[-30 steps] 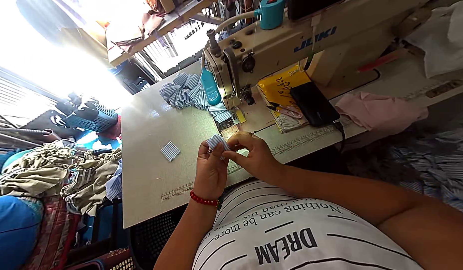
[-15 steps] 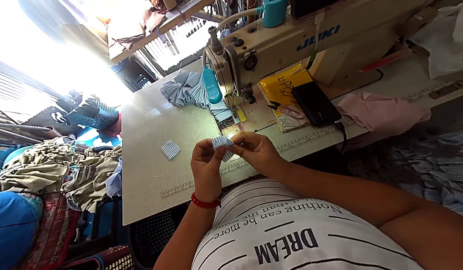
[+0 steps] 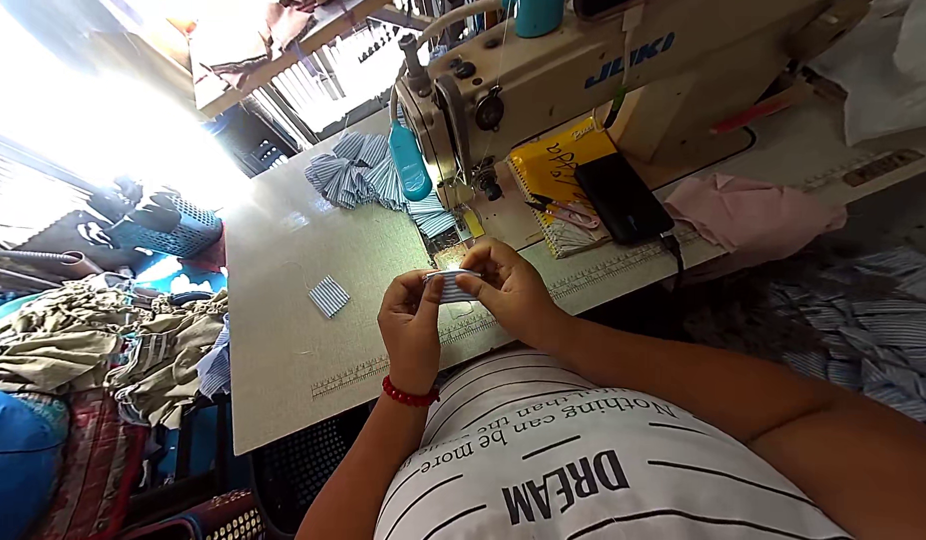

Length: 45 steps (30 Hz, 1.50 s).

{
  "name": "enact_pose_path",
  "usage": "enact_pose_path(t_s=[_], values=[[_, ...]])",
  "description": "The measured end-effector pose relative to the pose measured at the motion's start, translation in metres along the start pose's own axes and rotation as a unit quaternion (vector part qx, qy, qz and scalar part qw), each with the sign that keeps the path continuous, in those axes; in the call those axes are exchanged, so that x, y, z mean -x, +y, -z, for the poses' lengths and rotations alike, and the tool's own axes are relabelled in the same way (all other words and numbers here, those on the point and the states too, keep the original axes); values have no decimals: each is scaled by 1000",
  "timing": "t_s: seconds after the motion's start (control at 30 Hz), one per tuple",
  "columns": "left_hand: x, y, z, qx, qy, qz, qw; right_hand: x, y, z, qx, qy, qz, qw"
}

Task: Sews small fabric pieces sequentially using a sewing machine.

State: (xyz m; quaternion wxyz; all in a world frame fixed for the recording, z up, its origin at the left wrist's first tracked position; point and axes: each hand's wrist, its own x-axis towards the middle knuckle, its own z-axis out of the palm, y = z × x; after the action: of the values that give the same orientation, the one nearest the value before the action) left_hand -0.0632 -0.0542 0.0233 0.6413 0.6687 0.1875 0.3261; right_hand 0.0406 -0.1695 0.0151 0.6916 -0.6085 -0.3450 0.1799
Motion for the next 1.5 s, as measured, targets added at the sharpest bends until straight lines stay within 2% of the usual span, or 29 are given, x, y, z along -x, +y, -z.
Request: enact_pose_path(t_s=[0.1,0.23,0.47,0.67,0.8,0.93,1.03,1.1,1.2,1.33,1.43,1.5], values=[[0,-9,-7,-2,21,11,1000,-1,5,-2,55,36,17,998],[-3,-20,-13,-55,32,-2,998,-6,12,2,117,34,17,992],[-7,-27,-15,-86,25,-60,994,-9,7,5,23,-12,-92,995],[-17,-34,-19,-146,28,-40,988,-18,14,5,189,70,-42,978],[-43,-45,-16,-333,-26,-54,941,-48,22,12,296,21,-82,951],[-67,-46,-18,-498,-115,-57,858,-70,38,15,401,-28,-78,912],[-75,-50,-19,-581,-140,-94,796,-75,42,13,474,-56,-90,874],[-77,-54,-17,-587,-136,-126,788,-75,41,11,494,-59,-96,862],[-76,-60,-9,-539,-141,-208,804,-74,42,12,486,-44,-97,867],[-70,-64,0,-518,-192,-243,797,-76,45,14,464,-42,-94,880],[-69,-63,2,-521,-207,-243,791,-66,45,21,433,-25,-19,901],[-70,-62,2,-525,-210,-237,790,-48,36,26,465,-46,28,884]])
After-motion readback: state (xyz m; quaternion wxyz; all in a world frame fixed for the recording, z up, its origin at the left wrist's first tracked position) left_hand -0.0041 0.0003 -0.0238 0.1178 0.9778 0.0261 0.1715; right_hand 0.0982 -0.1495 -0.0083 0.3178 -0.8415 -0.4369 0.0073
